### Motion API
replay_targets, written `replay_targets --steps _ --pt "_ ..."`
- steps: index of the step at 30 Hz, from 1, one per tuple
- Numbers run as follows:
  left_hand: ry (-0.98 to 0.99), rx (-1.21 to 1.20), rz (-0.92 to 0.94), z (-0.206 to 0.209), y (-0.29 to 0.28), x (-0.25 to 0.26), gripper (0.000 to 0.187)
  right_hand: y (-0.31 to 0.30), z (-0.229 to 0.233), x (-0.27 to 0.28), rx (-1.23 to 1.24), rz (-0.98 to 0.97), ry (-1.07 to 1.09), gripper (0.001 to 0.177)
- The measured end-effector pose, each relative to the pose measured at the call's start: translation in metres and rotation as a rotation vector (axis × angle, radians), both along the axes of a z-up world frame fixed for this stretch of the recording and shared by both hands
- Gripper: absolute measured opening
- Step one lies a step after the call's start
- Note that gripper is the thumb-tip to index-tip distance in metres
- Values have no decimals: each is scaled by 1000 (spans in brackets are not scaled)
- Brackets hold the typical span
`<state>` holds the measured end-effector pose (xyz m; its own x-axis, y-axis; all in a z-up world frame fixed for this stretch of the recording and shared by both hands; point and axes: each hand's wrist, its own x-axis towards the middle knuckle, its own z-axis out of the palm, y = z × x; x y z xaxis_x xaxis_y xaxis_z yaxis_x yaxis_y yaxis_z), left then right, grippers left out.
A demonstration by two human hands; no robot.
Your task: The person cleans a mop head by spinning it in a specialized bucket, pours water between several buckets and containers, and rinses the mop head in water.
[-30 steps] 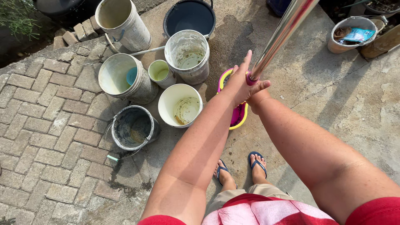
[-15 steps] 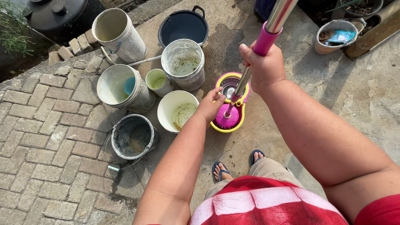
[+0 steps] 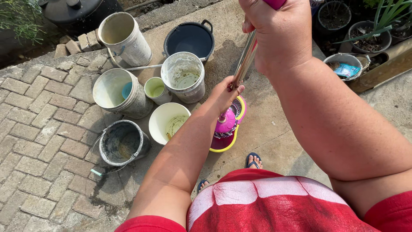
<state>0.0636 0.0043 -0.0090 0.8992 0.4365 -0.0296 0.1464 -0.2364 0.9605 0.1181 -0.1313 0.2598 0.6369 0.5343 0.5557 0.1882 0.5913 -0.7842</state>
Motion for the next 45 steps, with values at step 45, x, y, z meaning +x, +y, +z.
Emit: replay_targets --steps 45 --pt "87 194 211 36 -11 71 49 28 -104 107 -257 136 124 21"
